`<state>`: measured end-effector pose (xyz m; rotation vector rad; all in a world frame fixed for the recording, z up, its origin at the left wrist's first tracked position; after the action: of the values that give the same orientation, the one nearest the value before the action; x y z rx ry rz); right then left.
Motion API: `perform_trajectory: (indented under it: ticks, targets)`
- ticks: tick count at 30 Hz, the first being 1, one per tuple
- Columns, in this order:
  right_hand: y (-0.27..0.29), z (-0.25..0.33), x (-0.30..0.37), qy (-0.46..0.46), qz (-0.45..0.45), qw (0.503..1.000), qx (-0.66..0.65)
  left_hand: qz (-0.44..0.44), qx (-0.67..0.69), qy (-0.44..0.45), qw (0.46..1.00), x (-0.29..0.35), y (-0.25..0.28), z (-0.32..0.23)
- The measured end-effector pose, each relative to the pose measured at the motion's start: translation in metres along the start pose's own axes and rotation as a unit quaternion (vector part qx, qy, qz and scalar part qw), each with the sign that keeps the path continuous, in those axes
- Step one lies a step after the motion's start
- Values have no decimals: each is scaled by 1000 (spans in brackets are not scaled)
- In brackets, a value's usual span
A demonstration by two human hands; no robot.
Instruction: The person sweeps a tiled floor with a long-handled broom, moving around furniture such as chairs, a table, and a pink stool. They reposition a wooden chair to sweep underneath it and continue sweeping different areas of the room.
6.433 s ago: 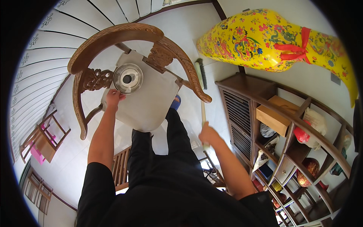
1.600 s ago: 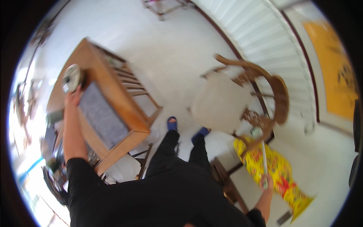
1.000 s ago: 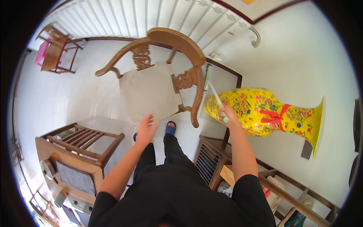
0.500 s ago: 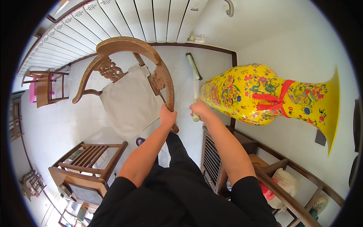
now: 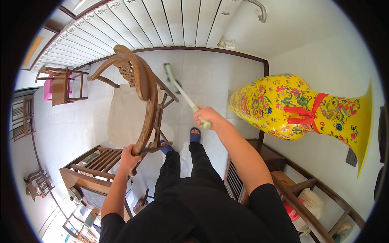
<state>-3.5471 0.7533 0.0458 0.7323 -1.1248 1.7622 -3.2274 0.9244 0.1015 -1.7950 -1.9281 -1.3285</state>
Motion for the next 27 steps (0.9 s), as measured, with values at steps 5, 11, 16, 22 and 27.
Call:
perform_trajectory:
  ticks: [5,11,16,22,27]
  targets:
    - [-7,11,46,34,16,999,-5,23,41,16,999,24,2,30]
    - [-9,-34,122,57,-123,979,155,25,111,18,993,38,18,74]
    - [-3,-99,124,6,-226,956,185,-9,51,-17,999,33,74,81]
    - [-84,-172,63,-41,-158,984,70,-23,115,-31,993,19,144,101]
    - [-146,-191,82,-86,-14,996,-29,-10,140,-33,990,12,198,114]
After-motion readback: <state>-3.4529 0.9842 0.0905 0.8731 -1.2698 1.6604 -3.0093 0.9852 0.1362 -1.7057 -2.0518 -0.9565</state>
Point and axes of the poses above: each hand's wrist, its own x-axis away from the middle knuckle, its own y-axis out of the back of the hand, z = x × y, the point moved 8 cm from there along -x, towards the middle knuckle, and after that the axes turned 4 degrees about y, right-handed, at the moved point
